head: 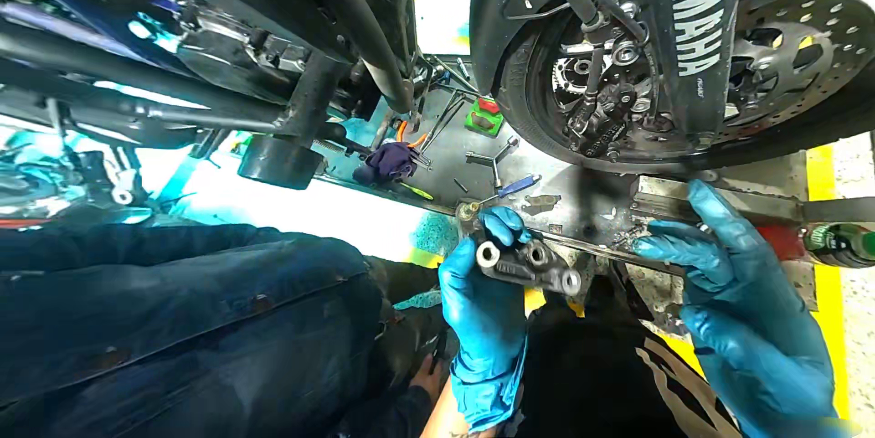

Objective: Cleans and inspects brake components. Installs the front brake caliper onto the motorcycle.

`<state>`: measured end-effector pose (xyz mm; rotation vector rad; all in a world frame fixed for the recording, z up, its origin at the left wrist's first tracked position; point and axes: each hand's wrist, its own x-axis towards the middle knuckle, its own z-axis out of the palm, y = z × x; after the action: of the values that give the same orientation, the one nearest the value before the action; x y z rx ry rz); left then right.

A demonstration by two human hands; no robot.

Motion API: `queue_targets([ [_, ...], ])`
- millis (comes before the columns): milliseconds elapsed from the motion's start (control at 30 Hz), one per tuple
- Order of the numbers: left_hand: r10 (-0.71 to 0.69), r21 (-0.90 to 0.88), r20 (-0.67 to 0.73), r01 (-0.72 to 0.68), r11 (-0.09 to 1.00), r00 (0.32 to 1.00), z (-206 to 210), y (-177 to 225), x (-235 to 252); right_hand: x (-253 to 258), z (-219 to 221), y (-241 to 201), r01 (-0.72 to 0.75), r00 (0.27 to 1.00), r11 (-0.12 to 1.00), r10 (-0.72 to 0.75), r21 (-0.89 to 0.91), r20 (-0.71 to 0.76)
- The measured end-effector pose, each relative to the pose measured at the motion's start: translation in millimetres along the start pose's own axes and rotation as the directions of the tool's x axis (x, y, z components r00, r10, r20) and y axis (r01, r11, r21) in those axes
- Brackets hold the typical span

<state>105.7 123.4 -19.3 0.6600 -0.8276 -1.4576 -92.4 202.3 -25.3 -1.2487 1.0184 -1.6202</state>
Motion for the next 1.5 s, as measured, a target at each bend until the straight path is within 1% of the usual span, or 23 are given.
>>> queue_targets([
  [67,-0.028,-0.108,0.024,0.031,0.994,0.999,3.1,3.7,0.7,-5.1,4.5,3.7,0.083,0.996,0.977,-0.083,-0.196,0.008],
  [100,-0.030,-0.130,0.026,0.033,0.991,0.999,4.5,5.9,-0.2,-8.9,6.7,5.9,0.109,0.994,0.966,-0.107,-0.235,0.022],
  [267,0.005,-0.179,0.004,-0.004,0.984,1.000,12.8,13.1,-2.1,-15.0,13.7,8.9,0.124,0.991,0.969,-0.110,-0.214,0.078],
  [367,0.002,-0.173,-0.001,-0.002,0.985,1.000,11.3,14.0,-3.8,-15.2,17.0,7.4,0.152,0.984,0.969,-0.131,-0.196,0.119],
  [433,-0.043,-0.117,0.009,0.044,0.992,0.999,7.9,17.8,-6.2,-20.3,15.0,12.0,0.152,0.985,0.955,-0.124,-0.254,0.122],
  [467,-0.071,-0.089,0.004,0.071,0.993,0.997,7.6,18.9,-8.0,-27.4,8.4,17.6,0.138,0.989,0.926,-0.109,-0.351,0.102],
  [533,-0.119,-0.021,-0.033,0.118,0.993,0.992,3.3,17.2,-11.6,-54.8,-18.7,40.4,0.059,0.997,0.799,-0.074,-0.598,0.001],
  [600,-0.155,0.025,-0.103,0.159,0.987,0.982,-11.2,7.1,-14.3,-93.5,-61.8,70.1,-0.129,0.987,0.629,0.004,-0.767,-0.163],
  [633,-0.164,0.046,-0.148,0.173,0.984,0.975,-16.6,-0.9,-14.6,-110.7,-87.7,82.9,-0.239,0.967,0.548,0.056,-0.802,-0.249],
  [700,-0.172,0.149,-0.242,0.212,0.966,0.955,-20.2,-20.5,-16.8,-129.6,-134.0,100.5,-0.423,0.905,0.351,0.125,-0.835,-0.406],
  [733,-0.209,0.198,-0.281,0.270,0.942,0.937,-22.0,-32.6,-17.0,-130.9,-150.7,106.4,-0.466,0.885,0.255,0.139,-0.847,-0.445],
  [800,-0.310,0.226,-0.346,0.399,0.889,0.886,-28.2,-64.7,-11.7,-124.2,-173.2,122.1,-0.454,0.885,0.117,0.168,-0.883,-0.433],
  [867,-0.390,0.201,-0.385,0.489,0.849,0.836,-43.2,-100.5,-2.2,-110.3,-182.4,144.6,-0.418,0.882,0.058,0.265,-0.906,-0.390],
  [900,-0.411,0.189,-0.425,0.523,0.831,0.807,-48.6,-118.8,6.1,-106.5,-184.4,156.9,-0.386,0.887,0.028,0.284,-0.922,-0.363],
  [967,-0.450,0.174,-0.453,0.572,0.802,0.770,-55.0,-152.0,23.4,-101.2,-185.7,174.2,-0.350,0.890,0.000,0.310,-0.937,-0.333],
  [1033,-0.486,0.133,-0.426,0.584,0.800,0.763,-58.4,-180.8,34.8,-98.6,-184.9,181.0,-0.374,0.865,-0.015,0.355,-0.927,-0.355],
  [1200,-0.610,0.022,-0.323,0.650,0.759,0.723,-66.5,-247.6,56.3,-97.6,-184.5,181.0,-0.421,0.839,-0.023,0.372,-0.907,-0.398],
  [1267,-0.630,-0.052,-0.276,0.643,0.764,0.726,-73.3,-274.4,62.9,-95.8,-189.8,180.2,-0.405,0.839,-0.026,0.385,-0.914,-0.384],
  [1367,-0.639,-0.172,-0.186,0.616,0.769,0.746,-77.5,-293.1,66.7,-93.6,-193.5,181.4,-0.352,0.850,-0.011,0.414,-0.936,-0.324],
  [1400,-0.638,-0.155,-0.175,0.619,0.770,0.750,-77.0,-295.7,68.0,-93.1,-194.0,181.6,-0.350,0.844,0.004,0.435,-0.937,-0.314],
  [1433,-0.631,-0.075,-0.169,0.629,0.774,0.757,-76.6,-297.2,69.2,-92.4,-194.8,181.8,-0.361,0.829,0.017,0.464,-0.932,-0.312],
  [1467,-0.616,0.064,-0.186,0.636,0.769,0.765,-75.1,-297.5,70.9,-91.9,-195.2,182.2,-0.364,0.824,0.021,0.474,-0.931,-0.312],
  [1500,-0.596,0.243,-0.221,0.636,0.732,0.772,-71.8,-294.4,72.5,-91.1,-195.2,182.1,-0.359,0.830,0.023,0.465,-0.933,-0.308],
])
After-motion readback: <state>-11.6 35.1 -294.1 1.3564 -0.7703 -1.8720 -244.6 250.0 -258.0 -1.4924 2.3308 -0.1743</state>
